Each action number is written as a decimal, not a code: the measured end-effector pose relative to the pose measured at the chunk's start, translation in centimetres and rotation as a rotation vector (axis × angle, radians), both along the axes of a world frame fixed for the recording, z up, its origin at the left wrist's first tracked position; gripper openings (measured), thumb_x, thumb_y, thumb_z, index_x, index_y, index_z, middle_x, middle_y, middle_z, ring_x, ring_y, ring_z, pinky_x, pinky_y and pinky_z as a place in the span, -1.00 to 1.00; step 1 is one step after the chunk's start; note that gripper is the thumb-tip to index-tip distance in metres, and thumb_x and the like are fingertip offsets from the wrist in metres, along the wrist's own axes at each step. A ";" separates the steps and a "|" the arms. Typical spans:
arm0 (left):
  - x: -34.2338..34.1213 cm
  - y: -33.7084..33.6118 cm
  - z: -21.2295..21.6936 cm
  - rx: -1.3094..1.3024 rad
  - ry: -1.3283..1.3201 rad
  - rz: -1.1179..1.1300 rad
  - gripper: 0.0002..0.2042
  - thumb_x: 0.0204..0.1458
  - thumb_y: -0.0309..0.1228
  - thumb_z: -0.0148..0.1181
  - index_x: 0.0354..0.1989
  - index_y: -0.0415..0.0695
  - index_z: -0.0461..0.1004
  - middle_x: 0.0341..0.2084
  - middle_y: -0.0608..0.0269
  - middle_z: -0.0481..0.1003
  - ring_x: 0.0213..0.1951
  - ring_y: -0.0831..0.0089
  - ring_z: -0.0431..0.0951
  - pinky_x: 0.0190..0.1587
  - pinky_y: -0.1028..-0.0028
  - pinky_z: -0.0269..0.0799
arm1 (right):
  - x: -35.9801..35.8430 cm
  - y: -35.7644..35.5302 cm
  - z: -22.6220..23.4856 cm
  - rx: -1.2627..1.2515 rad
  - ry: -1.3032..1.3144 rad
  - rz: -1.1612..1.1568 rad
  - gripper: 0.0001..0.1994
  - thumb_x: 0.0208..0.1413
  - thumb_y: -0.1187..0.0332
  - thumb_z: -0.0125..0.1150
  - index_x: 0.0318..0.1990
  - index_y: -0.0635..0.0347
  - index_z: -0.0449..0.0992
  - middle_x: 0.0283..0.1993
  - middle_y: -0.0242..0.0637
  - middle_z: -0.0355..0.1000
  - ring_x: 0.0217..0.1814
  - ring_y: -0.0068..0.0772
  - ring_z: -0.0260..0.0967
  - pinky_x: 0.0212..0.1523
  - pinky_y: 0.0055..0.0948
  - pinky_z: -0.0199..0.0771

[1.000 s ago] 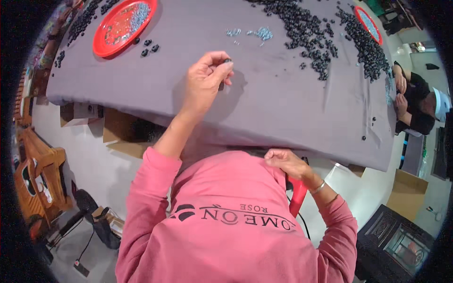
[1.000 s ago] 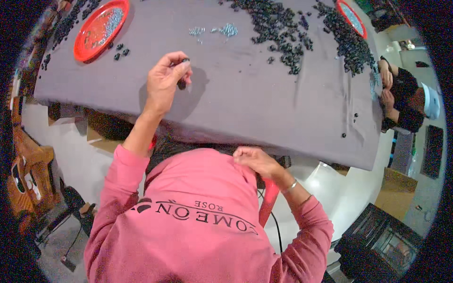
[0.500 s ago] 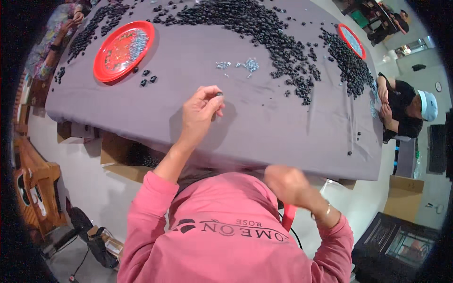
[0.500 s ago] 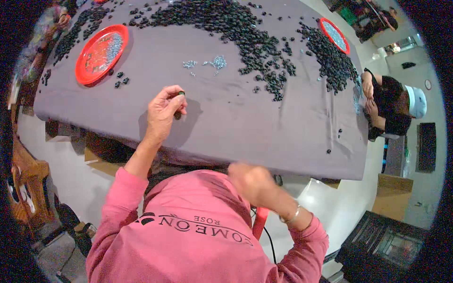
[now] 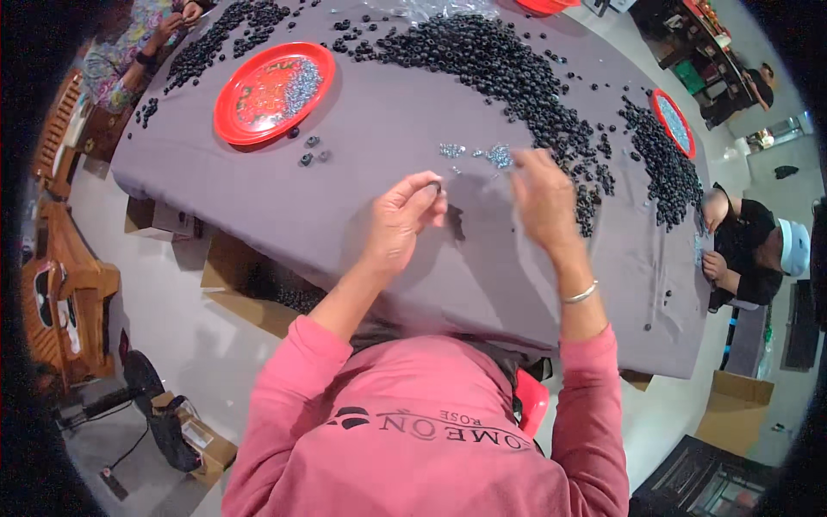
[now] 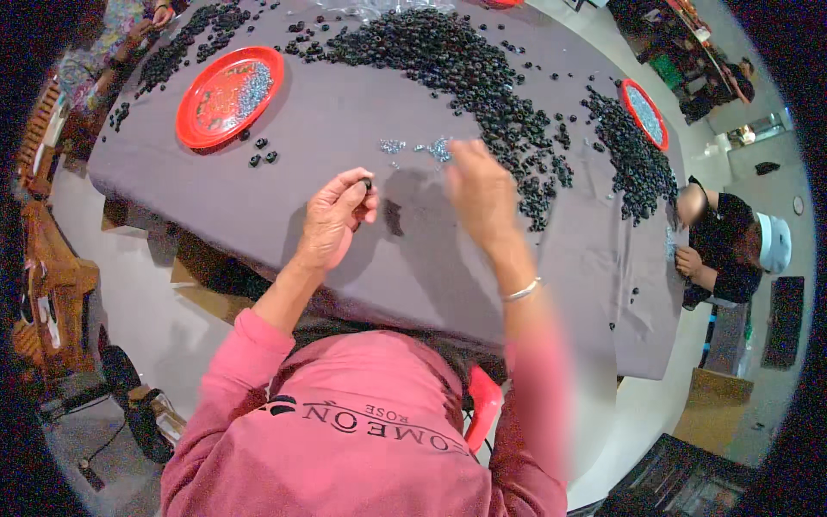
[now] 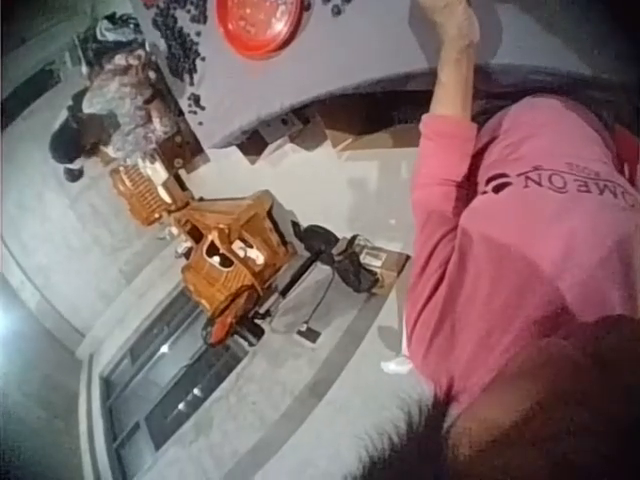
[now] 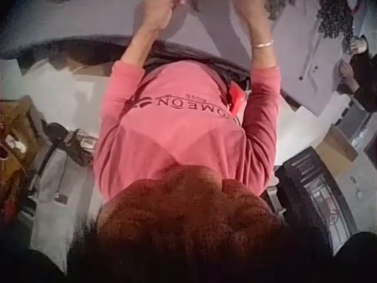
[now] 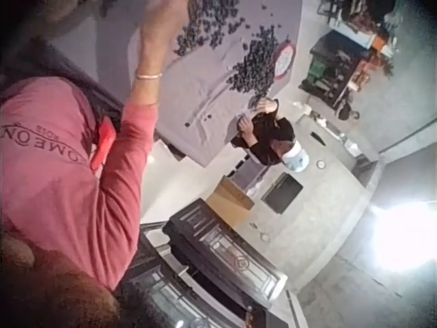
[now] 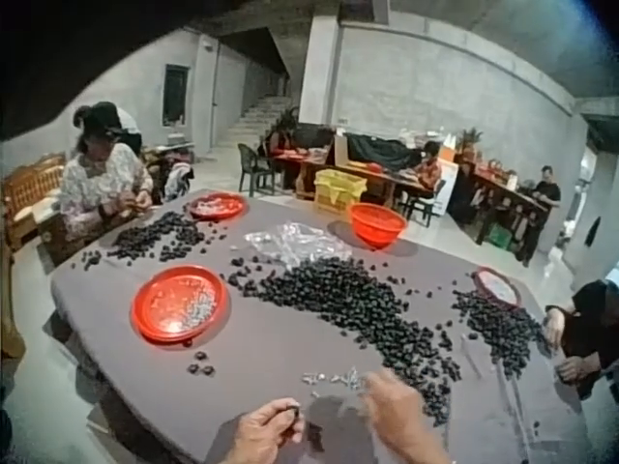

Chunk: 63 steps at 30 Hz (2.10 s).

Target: The person sorts and inspects small black plastic rings and silver pins by hand on a workbench.

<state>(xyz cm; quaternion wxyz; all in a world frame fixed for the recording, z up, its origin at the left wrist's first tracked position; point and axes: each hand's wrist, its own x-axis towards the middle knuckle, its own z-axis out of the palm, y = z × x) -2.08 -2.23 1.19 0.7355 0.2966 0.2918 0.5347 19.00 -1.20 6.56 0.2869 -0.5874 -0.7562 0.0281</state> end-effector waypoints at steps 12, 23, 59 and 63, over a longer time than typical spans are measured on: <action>-0.1 3.0 0.3 -0.065 -0.163 -0.079 -0.80 0.15 -0.44 0.05 -0.09 -0.22 0.43 -0.35 0.28 0.44 -0.33 0.55 0.45 -0.30 0.55 0.42 | -5.6 5.0 -3.2 0.117 -0.299 0.213 -0.98 -0.12 0.47 0.14 -0.50 0.17 0.43 -0.44 -0.24 0.33 -0.33 -0.17 0.35 -0.36 -0.22 0.28; 1.1 3.9 -0.1 -0.103 -0.181 -0.111 -0.84 0.14 -0.42 0.08 -0.14 -0.16 0.40 -0.33 0.26 0.48 -0.32 0.53 0.49 -0.27 0.54 0.44 | -3.1 4.9 -2.7 -0.062 0.437 0.175 -0.88 -0.17 0.57 0.19 -0.39 0.25 0.52 -0.44 -0.26 0.46 -0.48 -0.43 0.43 -0.43 -0.53 0.42; 8.3 2.6 0.9 -0.054 -0.038 -0.277 -0.89 0.11 -0.49 0.09 -0.21 -0.17 0.42 -0.43 0.25 0.45 -0.38 0.54 0.43 -0.39 0.56 0.39 | 6.4 -1.0 -0.9 0.111 0.520 0.030 -0.82 -0.04 0.59 0.16 -0.26 0.20 0.55 -0.46 -0.28 0.36 -0.46 -0.37 0.35 -0.37 -0.49 0.40; 7.9 2.6 0.3 -0.103 -0.082 -0.253 -0.89 0.12 -0.49 0.08 -0.20 -0.18 0.43 -0.43 0.28 0.43 -0.36 0.53 0.42 -0.37 0.56 0.38 | 11.8 -2.2 -2.2 0.080 0.312 -0.248 -0.88 -0.03 0.58 0.15 -0.31 0.23 0.54 -0.48 -0.27 0.37 -0.48 -0.37 0.35 -0.41 -0.48 0.37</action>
